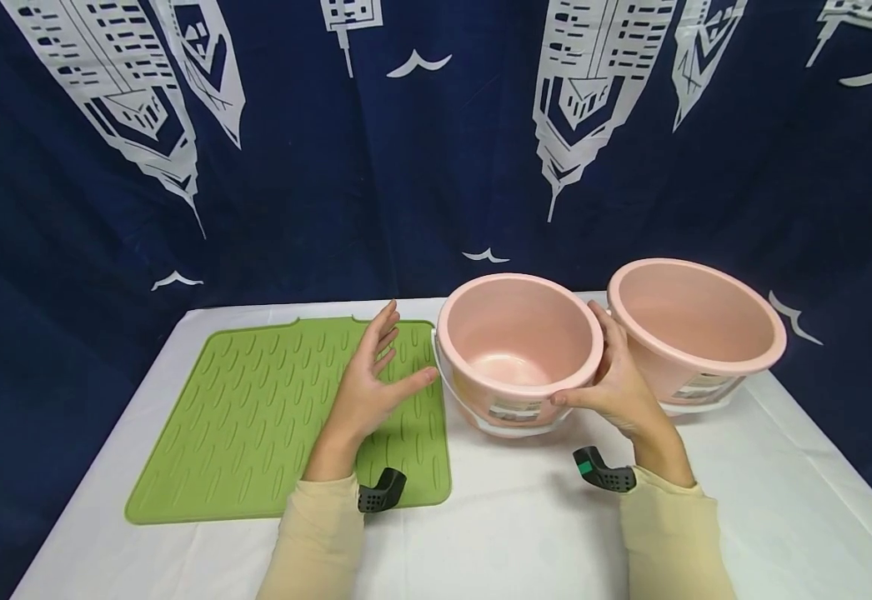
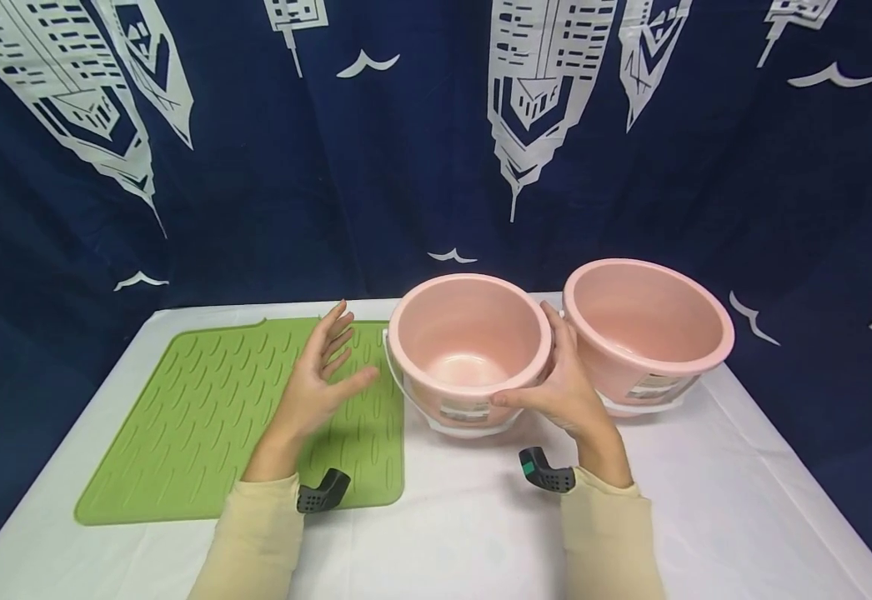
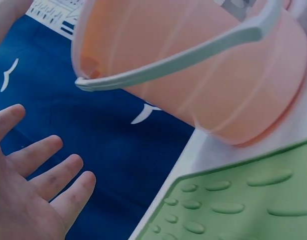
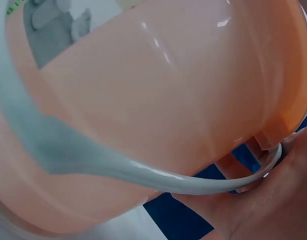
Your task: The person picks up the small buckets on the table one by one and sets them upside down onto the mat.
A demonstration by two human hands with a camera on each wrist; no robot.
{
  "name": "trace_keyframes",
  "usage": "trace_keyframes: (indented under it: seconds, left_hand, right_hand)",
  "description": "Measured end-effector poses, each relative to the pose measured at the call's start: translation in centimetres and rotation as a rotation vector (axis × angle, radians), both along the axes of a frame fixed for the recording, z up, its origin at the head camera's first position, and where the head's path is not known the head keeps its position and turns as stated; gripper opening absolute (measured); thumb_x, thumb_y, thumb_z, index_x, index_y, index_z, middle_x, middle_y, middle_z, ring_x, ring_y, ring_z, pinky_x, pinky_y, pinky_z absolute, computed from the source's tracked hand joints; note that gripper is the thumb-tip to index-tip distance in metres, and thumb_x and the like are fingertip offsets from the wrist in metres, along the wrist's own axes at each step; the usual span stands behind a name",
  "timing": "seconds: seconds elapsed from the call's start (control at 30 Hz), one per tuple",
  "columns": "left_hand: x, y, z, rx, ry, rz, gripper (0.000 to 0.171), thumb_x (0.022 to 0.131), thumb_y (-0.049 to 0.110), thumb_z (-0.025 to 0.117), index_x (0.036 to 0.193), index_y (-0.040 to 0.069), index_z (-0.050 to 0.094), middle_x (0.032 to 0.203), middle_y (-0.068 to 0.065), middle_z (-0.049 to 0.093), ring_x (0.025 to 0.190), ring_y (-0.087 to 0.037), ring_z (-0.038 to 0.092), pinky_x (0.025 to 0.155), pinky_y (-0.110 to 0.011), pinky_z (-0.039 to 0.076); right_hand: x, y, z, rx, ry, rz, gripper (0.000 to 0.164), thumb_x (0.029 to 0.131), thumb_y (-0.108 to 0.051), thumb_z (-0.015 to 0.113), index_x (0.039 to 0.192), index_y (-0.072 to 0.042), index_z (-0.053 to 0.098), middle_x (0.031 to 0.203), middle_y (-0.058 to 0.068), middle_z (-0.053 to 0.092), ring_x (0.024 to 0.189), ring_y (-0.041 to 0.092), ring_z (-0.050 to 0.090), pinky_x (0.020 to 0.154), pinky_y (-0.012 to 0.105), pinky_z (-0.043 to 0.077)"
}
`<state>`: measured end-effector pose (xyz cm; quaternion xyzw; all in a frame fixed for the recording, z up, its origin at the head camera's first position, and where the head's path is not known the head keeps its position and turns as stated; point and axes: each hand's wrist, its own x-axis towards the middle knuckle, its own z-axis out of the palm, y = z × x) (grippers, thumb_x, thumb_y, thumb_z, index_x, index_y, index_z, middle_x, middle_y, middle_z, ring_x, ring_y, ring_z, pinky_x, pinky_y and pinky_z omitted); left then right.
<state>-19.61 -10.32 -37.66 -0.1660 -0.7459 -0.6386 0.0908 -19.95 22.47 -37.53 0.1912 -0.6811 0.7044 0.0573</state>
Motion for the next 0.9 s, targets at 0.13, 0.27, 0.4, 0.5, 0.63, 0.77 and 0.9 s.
trace_keyframes:
  seconds: [0.13, 0.27, 0.4, 0.5, 0.63, 0.77, 0.9]
  left_hand:
    - [-0.1, 0.1, -0.5, -0.008, -0.002, -0.025, 0.098, 0.082, 0.016, 0.084, 0.160, 0.026, 0.027, 0.159, -0.002, 0.033, 0.143, -0.022, 0.034, 0.115, -0.044, 0.032]
    - [-0.2, 0.2, -0.7, -0.008, 0.000, -0.045, 0.098, 0.081, 0.022, 0.086, 0.160, 0.027, 0.027, 0.159, 0.002, 0.033, 0.143, -0.020, 0.035, 0.114, -0.042, 0.032]
    - [-0.2, 0.0, -0.8, 0.001, 0.007, -0.056, 0.101, 0.079, 0.030, 0.087, 0.160, 0.025, 0.026, 0.159, 0.001, 0.033, 0.143, -0.021, 0.035, 0.115, -0.043, 0.032]
    - [-0.3, -0.1, -0.9, 0.015, 0.017, -0.072, 0.104, 0.078, 0.037, 0.088, 0.160, 0.024, 0.025, 0.159, 0.000, 0.033, 0.143, -0.021, 0.034, 0.115, -0.044, 0.031]
    - [-0.3, -0.1, -0.8, 0.036, 0.035, -0.100, 0.109, 0.076, 0.042, 0.089, 0.161, 0.021, 0.024, 0.160, -0.001, 0.033, 0.144, -0.023, 0.033, 0.115, -0.046, 0.031]
    - [-0.2, -0.1, -0.6, 0.053, 0.046, -0.127, 0.114, 0.073, 0.045, 0.091, 0.161, 0.021, 0.023, 0.160, -0.001, 0.032, 0.145, -0.023, 0.033, 0.116, -0.044, 0.031]
    - [-0.2, -0.3, -0.3, 0.071, 0.056, -0.151, 0.118, 0.069, 0.050, 0.091, 0.161, 0.024, 0.022, 0.160, -0.004, 0.032, 0.144, -0.021, 0.034, 0.115, -0.041, 0.031]
  right_hand:
    - [-0.1, -0.2, -0.1, -0.026, 0.003, 0.010, 0.138, 0.050, 0.024, 0.087, 0.159, -0.002, 0.006, 0.157, 0.014, 0.011, 0.132, 0.031, 0.033, 0.098, 0.024, 0.048]
    - [-0.3, -0.2, -0.4, -0.044, 0.016, 0.016, 0.139, 0.049, 0.024, 0.088, 0.159, -0.003, 0.008, 0.156, 0.012, 0.013, 0.132, 0.032, 0.033, 0.097, 0.026, 0.049]
    - [-0.3, -0.3, -0.7, -0.049, 0.024, 0.009, 0.140, 0.048, 0.023, 0.089, 0.159, -0.004, 0.008, 0.156, 0.012, 0.014, 0.132, 0.031, 0.034, 0.098, 0.026, 0.049]
    - [-0.3, -0.4, -0.7, -0.047, 0.030, 0.000, 0.142, 0.047, 0.023, 0.090, 0.159, -0.005, 0.008, 0.156, 0.012, 0.015, 0.132, 0.030, 0.035, 0.098, 0.026, 0.049]
    - [-0.2, -0.8, -0.5, -0.038, 0.037, 0.015, 0.142, 0.047, 0.020, 0.092, 0.160, -0.007, 0.009, 0.156, 0.011, 0.017, 0.132, 0.029, 0.036, 0.097, 0.028, 0.050]
    - [0.0, -1.3, -0.2, -0.012, 0.058, 0.041, 0.144, 0.046, 0.018, 0.093, 0.160, -0.007, 0.010, 0.156, 0.013, 0.020, 0.133, 0.031, 0.037, 0.097, 0.029, 0.050]
    - [0.2, -1.8, 0.1, 0.014, 0.084, 0.049, 0.145, 0.045, 0.018, 0.093, 0.161, -0.009, 0.010, 0.157, 0.015, 0.022, 0.134, 0.031, 0.037, 0.099, 0.028, 0.049]
